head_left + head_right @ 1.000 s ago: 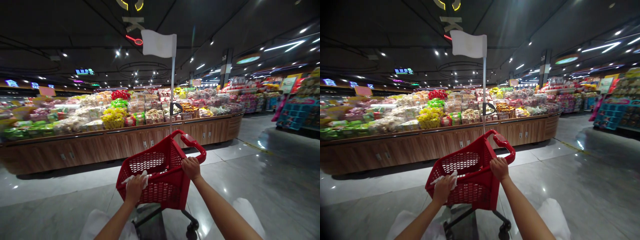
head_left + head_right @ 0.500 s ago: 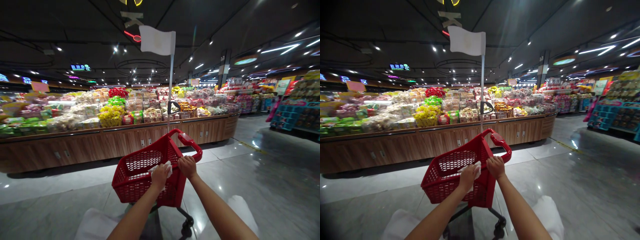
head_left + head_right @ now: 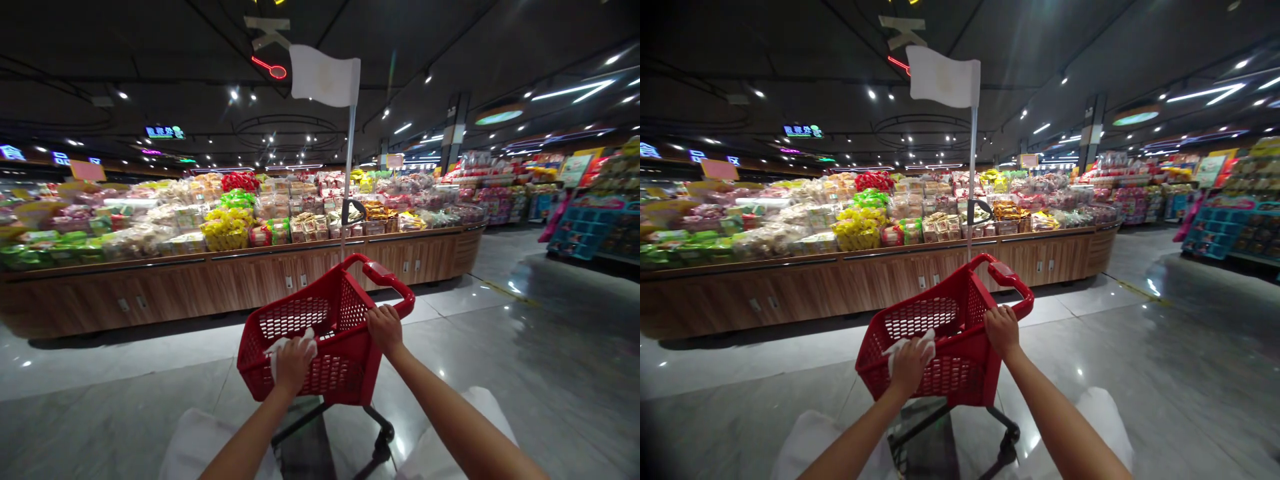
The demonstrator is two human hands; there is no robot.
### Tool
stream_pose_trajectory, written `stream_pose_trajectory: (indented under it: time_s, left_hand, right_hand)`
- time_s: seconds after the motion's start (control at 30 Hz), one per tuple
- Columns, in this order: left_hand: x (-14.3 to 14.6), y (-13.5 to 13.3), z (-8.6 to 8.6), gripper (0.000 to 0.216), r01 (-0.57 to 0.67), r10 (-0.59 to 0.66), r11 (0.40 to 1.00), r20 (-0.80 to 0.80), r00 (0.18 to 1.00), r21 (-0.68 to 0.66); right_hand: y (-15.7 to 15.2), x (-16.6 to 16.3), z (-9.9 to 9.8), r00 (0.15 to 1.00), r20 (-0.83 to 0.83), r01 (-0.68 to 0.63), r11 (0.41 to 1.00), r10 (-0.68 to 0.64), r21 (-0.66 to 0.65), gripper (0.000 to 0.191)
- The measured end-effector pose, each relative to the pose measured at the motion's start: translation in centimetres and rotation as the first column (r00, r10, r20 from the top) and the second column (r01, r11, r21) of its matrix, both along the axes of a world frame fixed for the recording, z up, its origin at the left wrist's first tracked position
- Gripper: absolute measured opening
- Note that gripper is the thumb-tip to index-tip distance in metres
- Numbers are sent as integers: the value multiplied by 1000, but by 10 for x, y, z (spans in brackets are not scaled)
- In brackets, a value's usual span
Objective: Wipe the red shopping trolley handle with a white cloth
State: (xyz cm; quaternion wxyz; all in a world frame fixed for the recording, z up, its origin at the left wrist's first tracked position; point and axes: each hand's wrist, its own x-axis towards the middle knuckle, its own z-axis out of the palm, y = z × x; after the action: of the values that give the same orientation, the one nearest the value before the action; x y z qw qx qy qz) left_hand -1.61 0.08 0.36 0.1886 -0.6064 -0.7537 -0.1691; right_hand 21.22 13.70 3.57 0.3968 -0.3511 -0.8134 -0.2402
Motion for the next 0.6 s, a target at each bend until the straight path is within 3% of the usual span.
stream_pose_trajectory:
  time_s: [0.13,0.23,0.3,0.5,0.6]
  left_hand:
    - [56,39,9,30,41,-39,999,57,998,-32]
    - [55,44,9,38,75,-73,994,25,997,-74]
    - [30,32,5,40,102,-104,991,-23,994,-92]
    - [-85,-38,-15,42,48,-54,994,-67,996,-94]
    - [-109,-53,-23,46,103,-106,989,-20,994,-106]
  right_hand:
    - [-26,-34,-16,976,98,-189,979,197,-82,18]
    - [-35,-45,-27,979,89,-170,976,183,-135,13]
    - [-34,-42,-29,972,119,-186,973,202,-137,11]
    - [-14,-20,-23,969,133,-182,965,209,-189,13]
    - [-4,-19,-16,985,114,-97,962,130,-256,17]
